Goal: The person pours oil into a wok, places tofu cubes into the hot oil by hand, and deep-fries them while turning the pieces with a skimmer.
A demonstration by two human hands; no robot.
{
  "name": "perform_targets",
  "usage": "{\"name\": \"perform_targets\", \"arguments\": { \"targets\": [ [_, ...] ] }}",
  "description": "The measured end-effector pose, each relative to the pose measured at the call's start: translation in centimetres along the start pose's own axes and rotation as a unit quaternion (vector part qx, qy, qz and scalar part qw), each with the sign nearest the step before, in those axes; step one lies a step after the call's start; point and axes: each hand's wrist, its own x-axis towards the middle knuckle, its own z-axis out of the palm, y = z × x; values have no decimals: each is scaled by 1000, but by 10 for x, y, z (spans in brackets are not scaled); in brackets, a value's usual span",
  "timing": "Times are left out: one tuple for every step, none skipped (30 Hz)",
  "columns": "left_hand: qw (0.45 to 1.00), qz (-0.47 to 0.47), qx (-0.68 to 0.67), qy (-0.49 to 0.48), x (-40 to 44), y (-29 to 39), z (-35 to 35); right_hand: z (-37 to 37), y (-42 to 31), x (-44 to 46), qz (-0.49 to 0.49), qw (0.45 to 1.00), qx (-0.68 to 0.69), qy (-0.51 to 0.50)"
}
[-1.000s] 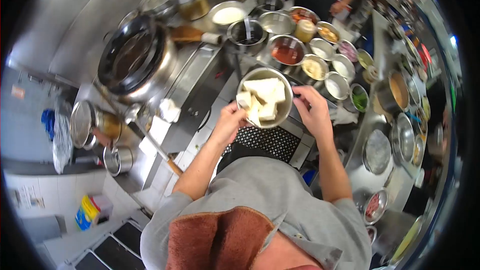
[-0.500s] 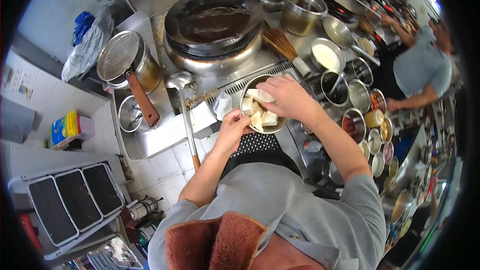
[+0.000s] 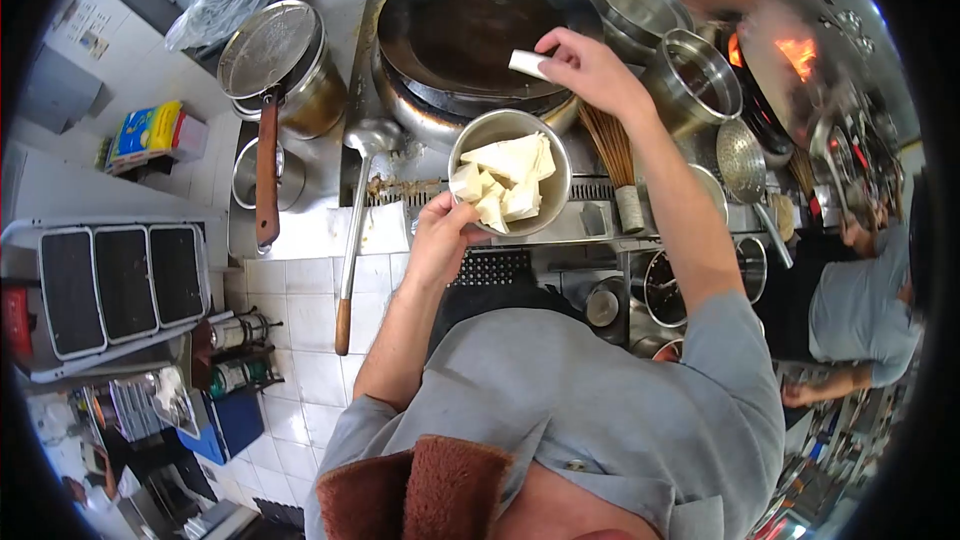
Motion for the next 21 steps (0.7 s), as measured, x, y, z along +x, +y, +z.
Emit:
{"name": "perform_targets", "arguments": {
  "targets": [
    [1000, -1, 16, 25, -1, -3, -1, 1, 15, 17, -6, 1000, 4, -8],
    [999, 1, 15, 36, -2, -6, -2, 8, 35, 32, 12, 995, -91, -25],
    [999, 11, 1, 38, -4, -8, -5, 16, 53, 43, 29, 982, -185, -41],
    [999, 20, -14, 40, -7, -9, -7, 24, 67, 48, 24, 982, -180, -47],
    [999, 22, -14, 47, -11, -8, -7, 29, 80, 52, 37, 966, -246, -71],
    [998, 18, -11, 54, -13, -5, -8, 30, 89, 57, 49, 944, -312, -92],
    [998, 14, -9, 61, -16, -3, -10, 29, 95, 60, 45, 945, -311, -95],
    [998, 14, -10, 66, -19, -2, -15, 28, 100, 62, 51, 942, -316, -96],
    [997, 11, -9, 72, -22, -2, -20, 25, 105, 64, 59, 940, -323, -95],
    [997, 8, -7, 74, -22, -2, -25, 22, 112, 68, 58, 939, -325, -95],
    [997, 9, -9, 71, -21, -2, -30, 17, 119, 71, 71, 958, -265, -86],
    [997, 7, -10, 78, -21, -3, -34, 11, 118, 72, 85, 972, -204, -75],
    [996, 4, -11, 84, -21, -3, -37, 4, 118, 73, 79, 979, -173, -68],
    [997, 3, -12, 77, -21, -1, -39, -2, 118, 72, 83, 979, -177, -63],
    [997, -6, -9, 76, -22, 1, -39, -6, 116, 68, 158, 986, 10, -49],
    [997, -14, -8, 75, -22, 2, -40, -11, 104, 63, 225, 954, 196, -32],
    [997, -14, -7, 76, -23, 4, -39, -12, 92, 55, 222, 926, 303, -24],
    [997, -15, -12, 74, -21, 4, -39, -12, 76, 45, 224, 928, 298, -25],
    [998, -18, -10, 60, -20, 3, -40, -9, 61, 36, 206, 900, 380, -54],
    [999, -22, -8, 49, -20, 3, -42, -4, 45, 26, 187, 864, 461, -84],
    [999, -18, -21, 43, -20, 5, -38, 1, 25, 16, 182, 860, 464, -107]
  ]
}}
